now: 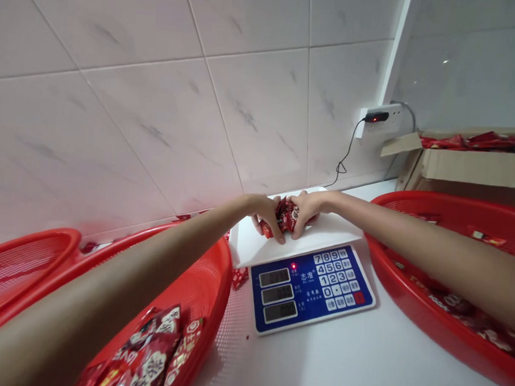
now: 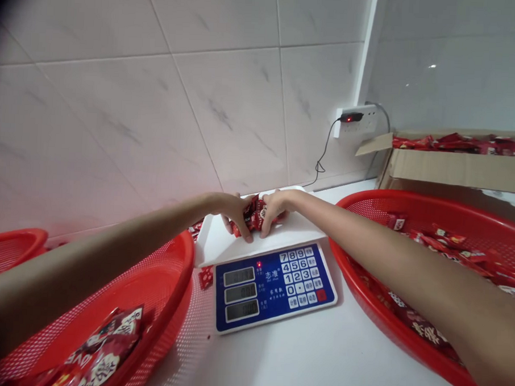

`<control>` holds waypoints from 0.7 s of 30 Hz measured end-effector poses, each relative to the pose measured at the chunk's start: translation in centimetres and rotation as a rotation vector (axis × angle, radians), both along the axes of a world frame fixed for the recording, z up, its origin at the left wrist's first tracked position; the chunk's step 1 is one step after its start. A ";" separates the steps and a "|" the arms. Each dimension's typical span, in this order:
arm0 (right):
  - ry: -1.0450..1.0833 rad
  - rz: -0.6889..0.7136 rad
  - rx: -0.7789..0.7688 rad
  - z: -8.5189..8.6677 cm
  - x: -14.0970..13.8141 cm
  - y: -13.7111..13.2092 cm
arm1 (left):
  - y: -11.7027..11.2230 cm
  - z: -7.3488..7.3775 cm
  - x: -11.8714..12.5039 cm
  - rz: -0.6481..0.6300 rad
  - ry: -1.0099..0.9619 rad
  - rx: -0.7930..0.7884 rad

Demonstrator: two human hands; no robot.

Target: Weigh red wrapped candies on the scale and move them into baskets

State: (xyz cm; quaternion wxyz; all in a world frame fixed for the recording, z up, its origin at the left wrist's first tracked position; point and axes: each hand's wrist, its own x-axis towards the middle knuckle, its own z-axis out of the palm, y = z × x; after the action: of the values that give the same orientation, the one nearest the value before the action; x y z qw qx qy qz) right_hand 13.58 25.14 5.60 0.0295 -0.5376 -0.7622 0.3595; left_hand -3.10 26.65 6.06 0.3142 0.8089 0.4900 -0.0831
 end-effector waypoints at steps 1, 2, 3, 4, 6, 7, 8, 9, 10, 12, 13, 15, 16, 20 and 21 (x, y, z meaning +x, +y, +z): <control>0.019 -0.042 -0.048 -0.1 -0.1 -0.1 | 0.0 0.2 0.4 0.031 -0.002 -0.062; 0.028 -0.075 -0.076 -0.2 -0.3 -0.3 | -0.1 0.4 0.7 0.063 -0.007 -0.116; 0.046 -0.091 -0.069 -0.4 -0.4 -0.5 | -0.3 0.5 1.0 0.094 -0.022 -0.154; 0.061 -0.102 -0.055 -0.5 -0.5 -0.7 | -0.4 0.5 1.2 0.120 -0.046 -0.175; 0.097 -0.136 -0.018 -0.8 -0.7 -1.2 | -0.8 0.4 1.4 0.170 -0.099 -0.187; 0.119 -0.152 0.004 -0.9 -0.8 -1.4 | -1.0 0.2 1.4 0.198 -0.128 -0.177; 0.143 -0.165 0.026 -0.9 -0.8 -1.7 | -1.2 0.0 1.4 0.228 -0.158 -0.157; 0.167 -0.175 0.045 -1.0 -0.7 -2.0 | -1.5 -0.2 1.3 0.259 -0.191 -0.129; 0.191 -0.185 0.063 -1.1 -0.7 -2.3 | -1.7 -0.5 1.2 0.287 -0.224 -0.096; 0.238 -0.205 0.095 -1.3 -0.5 -2.7 | -2.1 -0.9 1.0 0.331 -0.289 -0.032; 0.258 -0.217 0.108 -1.5 -0.5 -2.8 | -2.2 -1.0 0.9 0.342 -0.317 -0.010; 0.287 -0.242 0.124 -1.8 -0.5 -2.7 | -2.5 -1.0 0.8 0.334 -0.368 0.000; 0.296 -0.249 0.122 -1.9 -0.5 -2.5 | -2.5 -0.9 0.8 0.319 -0.392 -0.010; 0.307 -0.227 0.099 -1.9 -0.8 -1.4 | -2.4 0.1 1.0 0.231 -0.438 -0.093; 0.310 -0.210 0.097 -1.8 -0.8 -1.1 | -2.4 0.2 1.1 0.211 -0.437 -0.107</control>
State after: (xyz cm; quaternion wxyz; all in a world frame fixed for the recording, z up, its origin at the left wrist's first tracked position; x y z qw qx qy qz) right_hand 12.80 24.00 3.79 0.2099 -0.5504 -0.7045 0.3959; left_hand -1.96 24.24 6.28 0.4620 0.7341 0.4871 0.1015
